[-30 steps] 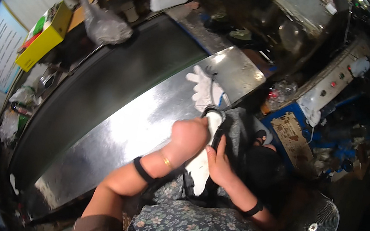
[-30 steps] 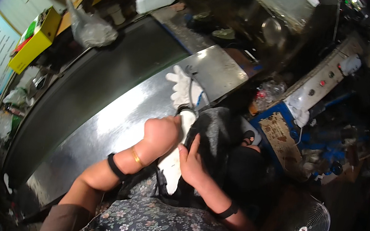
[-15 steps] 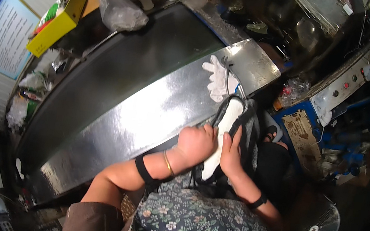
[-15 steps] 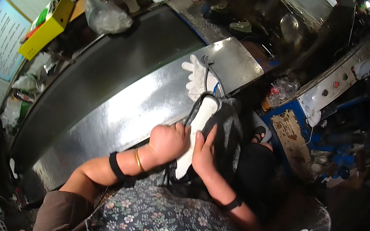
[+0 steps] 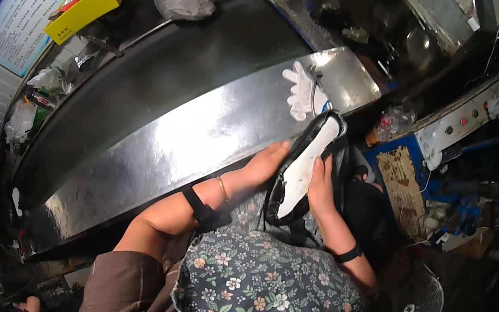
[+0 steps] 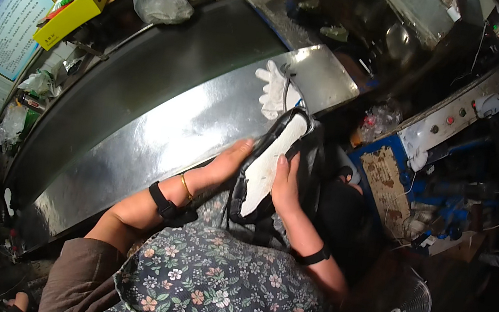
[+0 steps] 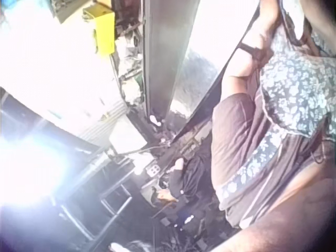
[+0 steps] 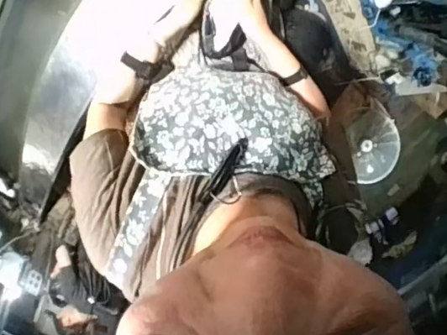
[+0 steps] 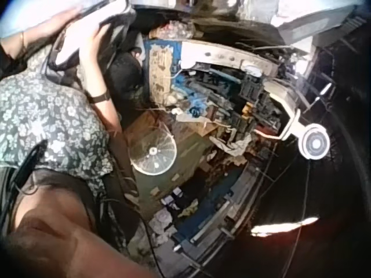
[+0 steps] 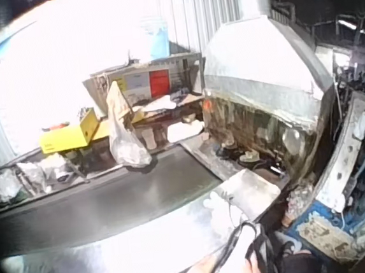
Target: The person is using a machine to manufacture shoes in a factory.
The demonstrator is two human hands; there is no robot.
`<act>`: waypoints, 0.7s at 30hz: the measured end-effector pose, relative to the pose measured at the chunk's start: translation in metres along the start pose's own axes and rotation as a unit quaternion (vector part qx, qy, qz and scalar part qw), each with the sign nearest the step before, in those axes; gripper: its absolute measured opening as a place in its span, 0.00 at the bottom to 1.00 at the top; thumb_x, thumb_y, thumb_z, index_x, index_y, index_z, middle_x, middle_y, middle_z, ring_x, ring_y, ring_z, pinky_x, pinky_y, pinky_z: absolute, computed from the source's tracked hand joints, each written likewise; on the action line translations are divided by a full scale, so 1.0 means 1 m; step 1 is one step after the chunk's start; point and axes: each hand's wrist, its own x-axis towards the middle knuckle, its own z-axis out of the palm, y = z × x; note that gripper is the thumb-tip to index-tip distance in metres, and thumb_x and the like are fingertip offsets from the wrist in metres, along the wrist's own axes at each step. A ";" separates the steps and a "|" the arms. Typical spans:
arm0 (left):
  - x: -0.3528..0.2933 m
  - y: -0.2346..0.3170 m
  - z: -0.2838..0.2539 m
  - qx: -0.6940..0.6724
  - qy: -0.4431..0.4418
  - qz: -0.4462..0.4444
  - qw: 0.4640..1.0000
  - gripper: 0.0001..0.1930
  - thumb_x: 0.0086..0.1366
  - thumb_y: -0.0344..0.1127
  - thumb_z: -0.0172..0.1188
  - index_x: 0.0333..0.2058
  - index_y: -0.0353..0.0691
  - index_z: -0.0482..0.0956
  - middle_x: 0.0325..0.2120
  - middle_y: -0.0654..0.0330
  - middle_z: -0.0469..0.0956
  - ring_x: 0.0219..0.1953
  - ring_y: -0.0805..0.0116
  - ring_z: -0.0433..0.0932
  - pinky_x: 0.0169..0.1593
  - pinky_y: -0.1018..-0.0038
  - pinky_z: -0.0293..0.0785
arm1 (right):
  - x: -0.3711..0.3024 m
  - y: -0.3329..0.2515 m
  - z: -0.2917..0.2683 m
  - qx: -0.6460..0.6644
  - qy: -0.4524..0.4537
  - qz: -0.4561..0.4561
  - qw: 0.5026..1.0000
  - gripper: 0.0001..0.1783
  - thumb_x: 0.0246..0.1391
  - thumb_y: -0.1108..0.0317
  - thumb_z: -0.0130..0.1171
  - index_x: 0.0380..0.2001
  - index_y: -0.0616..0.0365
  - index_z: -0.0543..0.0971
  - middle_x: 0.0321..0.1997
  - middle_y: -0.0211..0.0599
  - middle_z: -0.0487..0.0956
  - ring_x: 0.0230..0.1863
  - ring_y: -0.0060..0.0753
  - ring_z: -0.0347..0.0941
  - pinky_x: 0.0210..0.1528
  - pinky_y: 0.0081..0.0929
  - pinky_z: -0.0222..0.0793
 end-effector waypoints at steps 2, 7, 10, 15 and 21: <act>0.016 -0.004 -0.002 -0.520 -0.110 -0.208 0.821 0.25 0.75 0.56 0.37 0.47 0.40 0.73 0.42 0.48 0.80 0.42 0.54 0.81 0.47 0.57 0.75 | 0.005 -0.006 -0.002 0.065 -0.021 0.009 0.998 0.38 0.71 0.51 0.39 0.69 0.72 0.45 0.72 0.52 0.55 0.71 0.39 0.52 0.72 0.32 0.47; 0.024 0.018 -0.003 -0.672 -0.110 -0.231 0.695 0.37 0.72 0.62 0.34 0.59 0.32 0.68 0.52 0.44 0.75 0.54 0.52 0.75 0.61 0.59 0.68 | 0.007 -0.037 -0.011 0.214 -0.186 0.048 0.958 0.44 0.69 0.43 0.41 0.70 0.70 0.45 0.72 0.46 0.55 0.72 0.35 0.51 0.72 0.31 0.48; 0.011 0.040 0.004 -0.662 -0.040 -0.187 0.725 0.30 0.72 0.55 0.42 0.58 0.34 0.69 0.52 0.48 0.75 0.52 0.53 0.76 0.61 0.56 0.67 | -0.015 -0.049 -0.025 0.068 -0.168 -0.089 0.979 0.39 0.64 0.63 0.57 0.71 0.62 0.52 0.71 0.42 0.59 0.69 0.30 0.55 0.69 0.28 0.52; -0.013 0.063 0.021 -0.619 -0.185 -0.084 0.758 0.29 0.71 0.51 0.49 0.63 0.37 0.63 0.58 0.54 0.70 0.58 0.60 0.70 0.63 0.62 0.63 | -0.040 -0.072 -0.097 0.147 -0.090 -0.017 0.985 0.34 0.58 0.68 0.58 0.66 0.66 0.62 0.66 0.40 0.68 0.65 0.28 0.64 0.65 0.25 0.60; -0.018 0.097 0.046 -0.471 -0.236 -0.017 0.850 0.37 0.68 0.37 0.59 0.68 0.29 0.50 0.63 0.52 0.63 0.63 0.65 0.62 0.66 0.71 0.57 | -0.080 -0.074 -0.126 0.052 -0.098 -0.054 0.992 0.44 0.58 0.71 0.60 0.72 0.59 0.50 0.70 0.37 0.60 0.65 0.24 0.60 0.65 0.23 0.57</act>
